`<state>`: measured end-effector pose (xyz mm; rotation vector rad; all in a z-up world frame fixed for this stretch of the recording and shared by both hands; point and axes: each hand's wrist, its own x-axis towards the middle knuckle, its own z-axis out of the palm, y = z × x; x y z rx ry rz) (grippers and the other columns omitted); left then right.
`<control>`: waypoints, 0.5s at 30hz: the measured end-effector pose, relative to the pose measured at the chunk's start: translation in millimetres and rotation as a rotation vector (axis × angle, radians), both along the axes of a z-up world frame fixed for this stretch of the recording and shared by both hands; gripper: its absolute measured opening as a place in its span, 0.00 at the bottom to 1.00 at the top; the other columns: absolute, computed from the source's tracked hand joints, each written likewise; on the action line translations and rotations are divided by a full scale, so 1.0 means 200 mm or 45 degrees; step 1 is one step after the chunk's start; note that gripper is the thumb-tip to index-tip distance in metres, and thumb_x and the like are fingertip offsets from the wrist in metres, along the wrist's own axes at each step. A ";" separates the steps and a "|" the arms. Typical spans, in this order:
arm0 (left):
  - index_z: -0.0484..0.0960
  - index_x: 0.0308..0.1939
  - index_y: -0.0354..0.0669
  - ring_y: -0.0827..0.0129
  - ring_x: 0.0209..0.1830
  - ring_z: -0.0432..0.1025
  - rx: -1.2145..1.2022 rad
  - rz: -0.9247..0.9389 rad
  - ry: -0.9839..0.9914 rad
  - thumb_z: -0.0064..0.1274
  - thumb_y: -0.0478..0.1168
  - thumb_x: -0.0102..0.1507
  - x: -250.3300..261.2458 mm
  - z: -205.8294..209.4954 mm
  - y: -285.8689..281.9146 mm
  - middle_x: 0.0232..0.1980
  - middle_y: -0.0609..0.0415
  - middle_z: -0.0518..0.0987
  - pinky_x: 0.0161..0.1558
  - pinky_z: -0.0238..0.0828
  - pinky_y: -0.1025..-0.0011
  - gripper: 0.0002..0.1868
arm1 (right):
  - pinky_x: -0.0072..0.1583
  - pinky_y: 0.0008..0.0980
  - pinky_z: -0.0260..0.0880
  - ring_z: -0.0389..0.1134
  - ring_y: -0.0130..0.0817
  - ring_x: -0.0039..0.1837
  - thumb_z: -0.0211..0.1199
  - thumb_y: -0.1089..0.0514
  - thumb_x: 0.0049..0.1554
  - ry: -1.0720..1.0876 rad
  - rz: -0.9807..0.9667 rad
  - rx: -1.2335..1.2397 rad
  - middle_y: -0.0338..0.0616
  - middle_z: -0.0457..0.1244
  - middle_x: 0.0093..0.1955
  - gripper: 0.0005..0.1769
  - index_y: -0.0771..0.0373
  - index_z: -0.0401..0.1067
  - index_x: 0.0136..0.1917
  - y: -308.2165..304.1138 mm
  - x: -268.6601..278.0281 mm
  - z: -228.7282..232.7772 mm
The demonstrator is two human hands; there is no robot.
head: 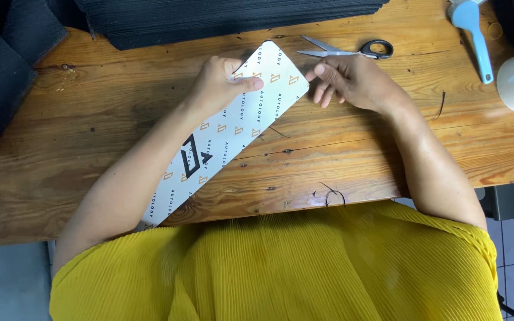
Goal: Trimming the edges of a rectangular piece of material using scissors
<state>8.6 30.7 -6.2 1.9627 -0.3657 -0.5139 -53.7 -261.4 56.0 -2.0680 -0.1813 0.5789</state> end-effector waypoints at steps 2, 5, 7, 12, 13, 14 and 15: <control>0.81 0.28 0.52 0.86 0.26 0.67 0.046 0.011 -0.010 0.69 0.49 0.59 0.00 0.03 0.01 0.27 0.69 0.80 0.25 0.53 0.79 0.13 | 0.37 0.25 0.64 0.76 0.32 0.41 0.45 0.47 0.71 0.008 0.029 -0.053 0.46 0.73 0.42 0.19 0.62 0.70 0.52 0.04 -0.01 0.04; 0.81 0.27 0.53 0.87 0.25 0.65 0.045 0.027 -0.035 0.69 0.51 0.59 0.00 0.01 0.03 0.26 0.70 0.78 0.25 0.51 0.79 0.14 | 0.38 0.25 0.65 0.77 0.29 0.42 0.49 0.47 0.70 0.029 0.070 -0.094 0.41 0.74 0.43 0.17 0.59 0.69 0.47 0.08 -0.03 0.07; 0.80 0.27 0.52 0.87 0.25 0.64 -0.002 0.024 -0.051 0.68 0.51 0.60 0.00 0.00 0.03 0.26 0.70 0.77 0.26 0.50 0.79 0.14 | 0.39 0.24 0.64 0.76 0.26 0.42 0.51 0.49 0.70 0.041 0.075 -0.083 0.38 0.74 0.43 0.13 0.58 0.69 0.48 0.10 -0.04 0.07; 0.79 0.27 0.51 0.85 0.22 0.60 -0.071 0.090 -0.034 0.68 0.49 0.61 -0.02 0.01 0.04 0.23 0.69 0.73 0.24 0.47 0.78 0.15 | 0.48 0.23 0.69 0.74 0.22 0.38 0.55 0.55 0.70 -0.255 0.022 -0.120 0.32 0.72 0.38 0.11 0.58 0.65 0.45 0.13 -0.06 0.01; 0.79 0.27 0.51 0.85 0.22 0.60 -0.072 0.093 -0.036 0.68 0.49 0.61 -0.02 0.00 0.04 0.23 0.69 0.73 0.24 0.47 0.78 0.15 | 0.48 0.23 0.69 0.74 0.22 0.38 0.55 0.55 0.70 -0.256 0.024 -0.121 0.32 0.72 0.38 0.11 0.58 0.65 0.45 0.14 -0.06 0.02; 0.77 0.26 0.51 0.86 0.23 0.61 -0.143 0.103 -0.024 0.69 0.48 0.61 -0.02 -0.01 0.04 0.24 0.69 0.73 0.24 0.48 0.79 0.16 | 0.47 0.22 0.69 0.73 0.23 0.38 0.56 0.55 0.70 -0.229 -0.022 -0.059 0.35 0.72 0.38 0.12 0.59 0.67 0.45 0.15 -0.06 0.02; 0.76 0.25 0.51 0.86 0.24 0.62 -0.214 0.113 -0.012 0.69 0.48 0.60 -0.03 -0.01 0.05 0.24 0.69 0.74 0.23 0.49 0.80 0.17 | 0.46 0.22 0.69 0.72 0.25 0.37 0.56 0.55 0.70 -0.201 -0.068 0.002 0.37 0.71 0.38 0.12 0.60 0.68 0.44 0.15 -0.06 0.02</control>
